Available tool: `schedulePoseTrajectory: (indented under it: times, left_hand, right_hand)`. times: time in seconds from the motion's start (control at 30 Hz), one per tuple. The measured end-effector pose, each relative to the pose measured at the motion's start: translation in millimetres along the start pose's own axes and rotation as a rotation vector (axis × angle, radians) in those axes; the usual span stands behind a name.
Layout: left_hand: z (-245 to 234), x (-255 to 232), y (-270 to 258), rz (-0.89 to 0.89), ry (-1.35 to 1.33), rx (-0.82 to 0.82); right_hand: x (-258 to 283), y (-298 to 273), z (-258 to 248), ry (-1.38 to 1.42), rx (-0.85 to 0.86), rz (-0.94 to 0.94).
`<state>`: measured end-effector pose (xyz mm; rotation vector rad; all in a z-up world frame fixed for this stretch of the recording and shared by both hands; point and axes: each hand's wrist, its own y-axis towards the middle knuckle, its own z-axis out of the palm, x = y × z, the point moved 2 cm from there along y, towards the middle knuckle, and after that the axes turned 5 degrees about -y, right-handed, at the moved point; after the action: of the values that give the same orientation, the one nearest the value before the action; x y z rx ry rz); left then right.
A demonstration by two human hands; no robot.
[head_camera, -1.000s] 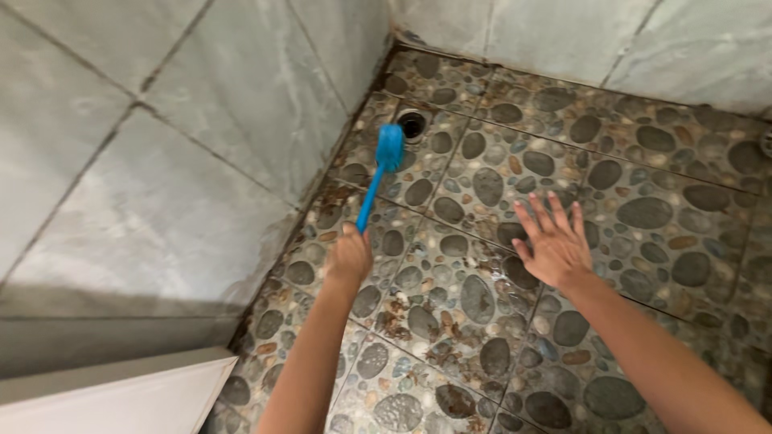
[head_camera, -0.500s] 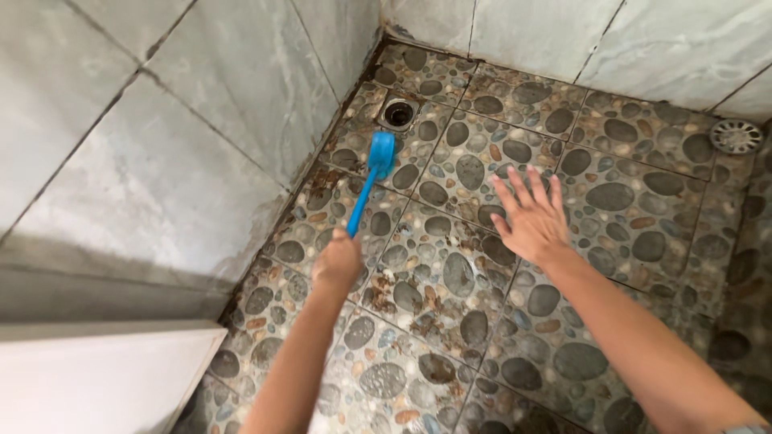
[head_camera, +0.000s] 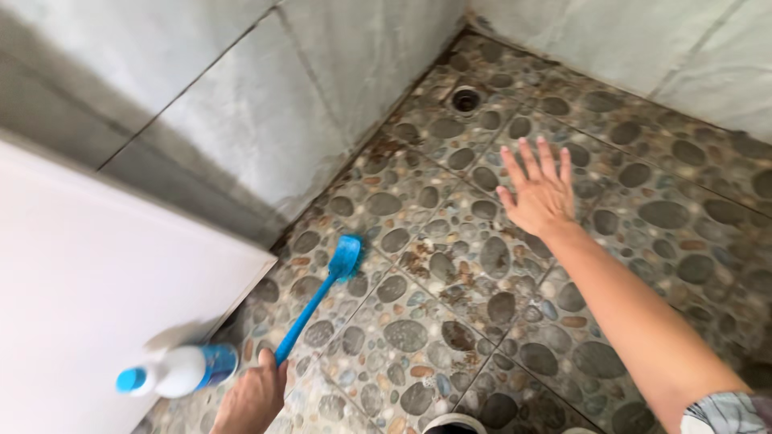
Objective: The person scrubs the tiled bathroom floor using a blue scrub brush, focusing on the corners and edges near the walls and a built-in bathtub. The person uses their left hand to hold the brush and their right hand to steady themselves against the wall or tub.
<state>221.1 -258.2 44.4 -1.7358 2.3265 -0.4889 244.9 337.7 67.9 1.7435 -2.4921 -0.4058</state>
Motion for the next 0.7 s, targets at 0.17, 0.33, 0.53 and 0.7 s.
schedulePoseTrajectory:
  times: [0.17, 0.33, 0.53, 0.7]
  left_hand:
    - [3.0, -2.8, 0.6, 0.078, -0.078, -0.033]
    - [-4.2, -39.8, 60.1, 0.19, -0.099, -0.122]
    - [-16.5, -112.6, 169.1, 0.408, 0.064, -0.447]
    - [-33.9, -206.3, 267.4, 0.34, -0.142, -0.204]
  right_hand:
    - [11.2, 3.9, 9.6, -0.04, 0.033, -0.03]
    - [6.0, -0.7, 19.8, -0.007, 0.063, -0.025]
    - [-11.2, -11.7, 34.1, -0.021, 0.101, 0.016]
    - [-32.6, -25.7, 36.5, -0.021, 0.107, 0.053]
